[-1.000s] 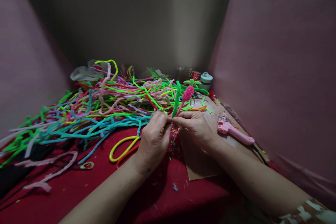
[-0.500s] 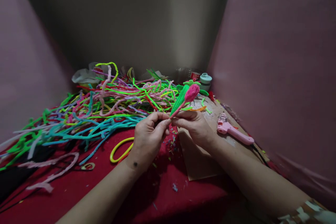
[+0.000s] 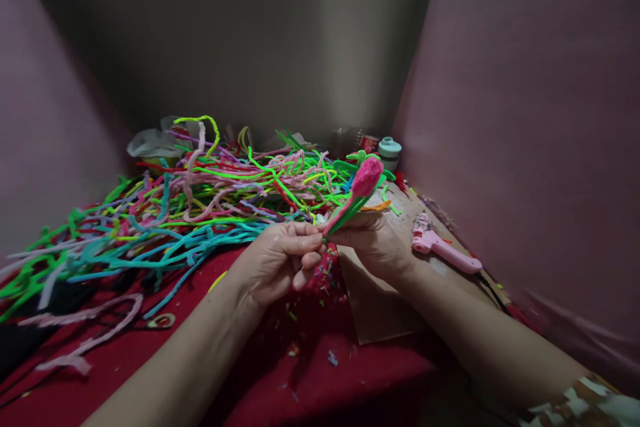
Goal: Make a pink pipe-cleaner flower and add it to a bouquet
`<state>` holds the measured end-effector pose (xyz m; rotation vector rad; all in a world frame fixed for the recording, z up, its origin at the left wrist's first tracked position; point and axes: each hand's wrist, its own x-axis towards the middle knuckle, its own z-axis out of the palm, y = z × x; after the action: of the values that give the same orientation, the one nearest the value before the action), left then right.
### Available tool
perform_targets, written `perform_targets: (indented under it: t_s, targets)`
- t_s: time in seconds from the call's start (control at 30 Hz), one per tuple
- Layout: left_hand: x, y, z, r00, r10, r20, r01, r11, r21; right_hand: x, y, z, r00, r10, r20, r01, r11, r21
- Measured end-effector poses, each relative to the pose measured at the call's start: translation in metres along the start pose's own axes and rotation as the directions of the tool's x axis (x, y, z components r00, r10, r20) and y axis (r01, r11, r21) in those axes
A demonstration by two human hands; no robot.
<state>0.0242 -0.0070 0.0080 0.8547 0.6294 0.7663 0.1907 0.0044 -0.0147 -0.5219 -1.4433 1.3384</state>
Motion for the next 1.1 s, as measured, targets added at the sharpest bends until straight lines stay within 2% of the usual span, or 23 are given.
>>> perform_targets:
  t_s: [0.1,0.27,0.37,0.43,0.5,0.57,0.67,0.7,0.77,0.83,0.87,1.0,1.1]
  targets:
    - [-0.002,0.000,0.000,0.997,-0.028,0.079,0.031,0.999,-0.030,-0.001,-0.002,-0.002,0.997,0.002,0.081,-0.002,1.000,0.002]
    - [-0.001,0.000,-0.001,0.984,-0.082,0.160,0.084,0.996,-0.008,0.001,-0.004,-0.002,0.978,0.083,0.191,-0.091,0.995,0.030]
    - [-0.001,0.000,0.002,0.997,-0.028,0.069,0.023,0.997,0.078,0.002,-0.003,0.000,0.987,0.103,0.125,-0.111,0.992,0.055]
    - [-0.001,-0.001,0.005,0.992,0.108,-0.060,-0.092,0.970,0.224,0.001,0.000,0.001,0.995,0.095,0.031,-0.096,0.994,0.041]
    - [-0.001,-0.005,0.009,0.939,0.307,-0.158,-0.201,0.858,0.473,0.001,0.002,0.001,0.995,0.091,-0.046,-0.090,0.996,0.020]
    - [-0.001,-0.012,0.011,0.837,0.525,-0.157,-0.255,0.627,0.737,0.000,0.004,0.001,0.990,0.086,-0.110,-0.086,0.996,0.000]
    - [0.001,-0.022,0.010,0.664,0.747,0.005,-0.270,0.234,0.934,0.000,0.003,0.003,0.986,0.062,-0.155,-0.069,0.997,-0.042]
    - [0.001,-0.024,0.009,0.618,0.783,0.066,-0.280,0.141,0.949,0.000,0.002,0.004,0.987,0.047,-0.153,-0.057,0.997,-0.058]
    - [0.001,-0.026,0.007,0.559,0.816,0.146,-0.302,0.036,0.953,0.000,-0.001,0.006,0.991,0.009,-0.131,-0.021,0.996,-0.090]
    - [-0.001,-0.025,0.008,0.547,0.825,0.142,-0.304,0.038,0.952,0.000,-0.005,0.006,0.995,-0.025,-0.096,0.012,0.991,-0.131]
    - [-0.002,-0.024,0.009,0.563,0.819,0.107,-0.297,0.080,0.951,0.000,-0.006,0.006,0.996,-0.038,-0.079,0.025,0.987,-0.159]
    - [-0.004,-0.018,0.017,0.672,0.733,-0.105,-0.276,0.379,0.884,-0.002,-0.009,0.006,0.998,-0.047,-0.052,0.033,0.970,-0.242]
    - [-0.004,-0.016,0.020,0.736,0.647,-0.200,-0.282,0.561,0.779,-0.002,-0.007,0.004,0.996,-0.036,-0.086,0.022,0.987,-0.159]
